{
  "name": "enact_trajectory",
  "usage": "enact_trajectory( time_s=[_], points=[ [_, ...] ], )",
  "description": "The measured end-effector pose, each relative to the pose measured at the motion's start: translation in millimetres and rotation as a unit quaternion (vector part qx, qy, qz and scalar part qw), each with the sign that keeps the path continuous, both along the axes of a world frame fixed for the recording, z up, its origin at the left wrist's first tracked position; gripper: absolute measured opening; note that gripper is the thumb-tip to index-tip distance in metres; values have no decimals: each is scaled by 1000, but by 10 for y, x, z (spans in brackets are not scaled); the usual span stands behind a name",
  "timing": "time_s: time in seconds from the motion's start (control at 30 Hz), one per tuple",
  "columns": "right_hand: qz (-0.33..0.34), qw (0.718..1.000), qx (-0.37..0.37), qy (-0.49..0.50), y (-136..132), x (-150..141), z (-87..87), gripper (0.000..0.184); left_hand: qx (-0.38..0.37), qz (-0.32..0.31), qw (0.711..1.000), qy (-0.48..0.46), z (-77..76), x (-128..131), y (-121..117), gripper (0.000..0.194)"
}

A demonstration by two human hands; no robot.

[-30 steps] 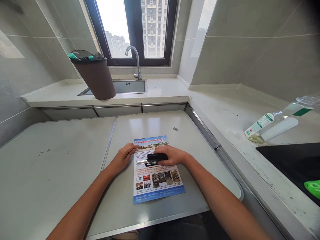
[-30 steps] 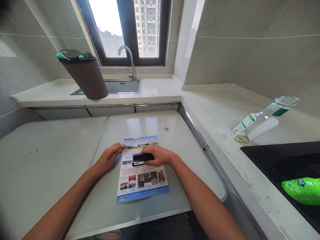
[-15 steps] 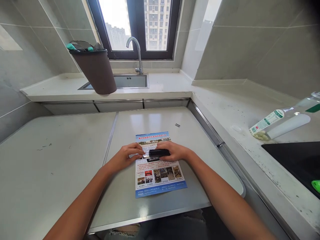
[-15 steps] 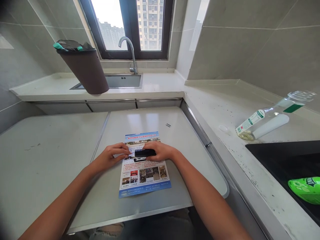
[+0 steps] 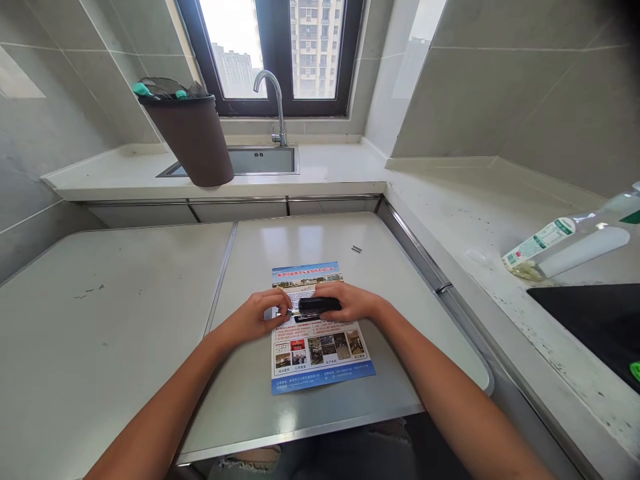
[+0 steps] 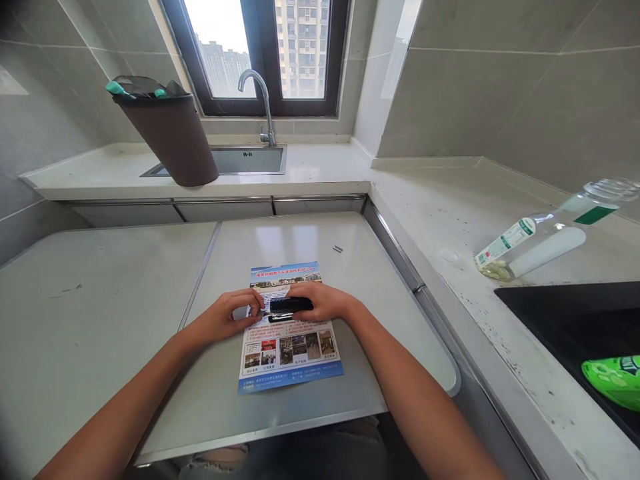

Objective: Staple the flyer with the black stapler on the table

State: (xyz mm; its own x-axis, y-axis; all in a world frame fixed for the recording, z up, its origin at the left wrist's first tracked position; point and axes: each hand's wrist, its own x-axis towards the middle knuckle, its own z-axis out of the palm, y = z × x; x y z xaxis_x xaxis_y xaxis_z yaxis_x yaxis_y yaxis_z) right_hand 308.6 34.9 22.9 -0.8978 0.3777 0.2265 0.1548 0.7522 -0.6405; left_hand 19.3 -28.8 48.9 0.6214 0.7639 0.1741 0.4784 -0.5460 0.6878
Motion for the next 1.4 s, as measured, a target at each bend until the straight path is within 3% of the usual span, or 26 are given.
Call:
enact_trajectory(
  time_s=[0.77, 1.4],
  points=[
    [-1, 1000, -11, -7, -6, -1, 17, 21, -17, 45, 999, -17, -104, 75, 6, 15],
    [1, 1000, -14, 3, -7, -3, 22, 26, 6, 22, 999, 28, -135, 51, 18, 4]
  ],
)
